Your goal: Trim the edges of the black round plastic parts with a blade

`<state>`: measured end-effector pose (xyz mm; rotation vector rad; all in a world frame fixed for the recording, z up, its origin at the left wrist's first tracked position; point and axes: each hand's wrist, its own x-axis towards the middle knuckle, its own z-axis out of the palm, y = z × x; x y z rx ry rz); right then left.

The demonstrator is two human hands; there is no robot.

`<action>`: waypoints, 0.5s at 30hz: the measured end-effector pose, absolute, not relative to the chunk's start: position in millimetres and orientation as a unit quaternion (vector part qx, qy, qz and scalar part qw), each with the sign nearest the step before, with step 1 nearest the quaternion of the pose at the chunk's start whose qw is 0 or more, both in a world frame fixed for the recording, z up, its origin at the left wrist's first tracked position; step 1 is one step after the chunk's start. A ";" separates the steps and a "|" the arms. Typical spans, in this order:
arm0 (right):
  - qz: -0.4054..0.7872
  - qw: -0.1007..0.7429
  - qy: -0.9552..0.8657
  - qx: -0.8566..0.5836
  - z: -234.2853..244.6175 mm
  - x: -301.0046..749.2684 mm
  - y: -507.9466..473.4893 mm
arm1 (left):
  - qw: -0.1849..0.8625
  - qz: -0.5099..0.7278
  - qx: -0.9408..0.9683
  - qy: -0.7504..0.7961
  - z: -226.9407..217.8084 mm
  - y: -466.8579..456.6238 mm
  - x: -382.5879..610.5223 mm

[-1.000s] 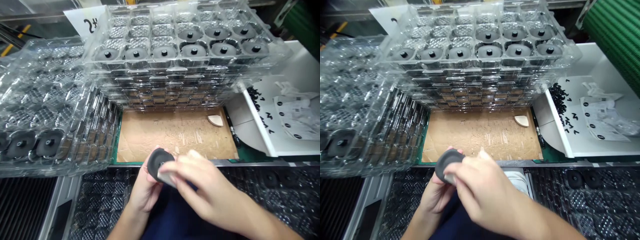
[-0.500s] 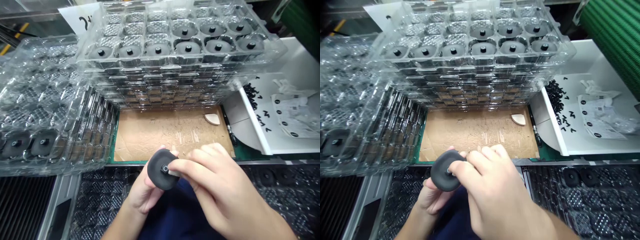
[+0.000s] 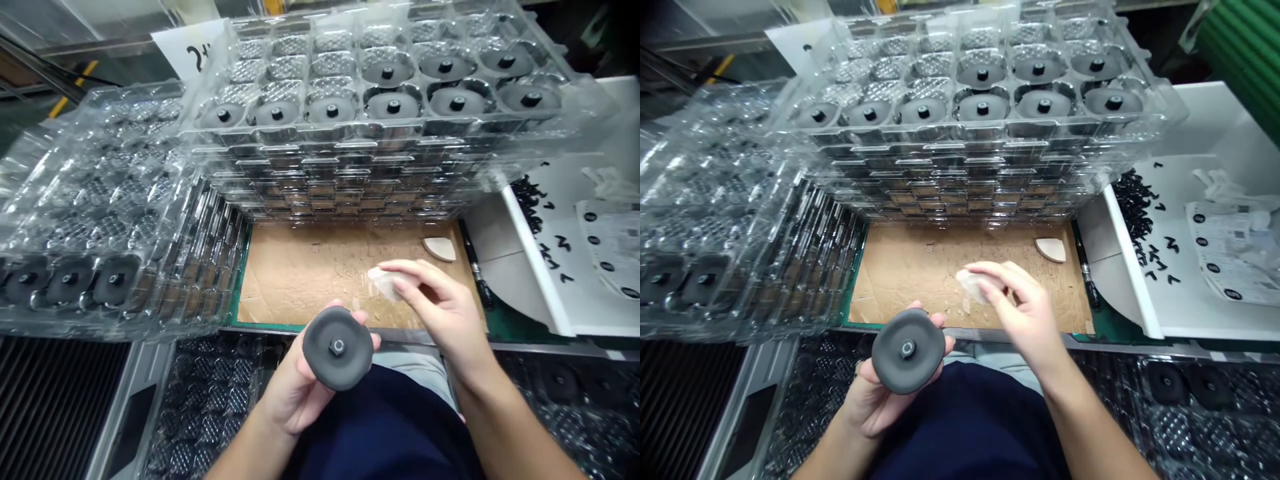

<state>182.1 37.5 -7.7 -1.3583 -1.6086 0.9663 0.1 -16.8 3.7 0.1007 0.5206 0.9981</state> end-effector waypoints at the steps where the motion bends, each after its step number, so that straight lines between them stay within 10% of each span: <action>1: 0.389 0.379 -0.610 -0.576 -20.0 186.7 30.3 | 0.847 0.472 0.044 0.241 3.1 -16.1 -1.2; 8: 0.424 0.265 -0.615 -0.609 -83.0 192.9 -15.4 | 0.862 0.448 0.016 0.238 1.3 -10.7 -3.1; 15: 0.352 0.397 -0.666 -0.524 13.5 188.1 9.2 | 0.856 0.433 0.059 0.278 2.9 -12.0 2.7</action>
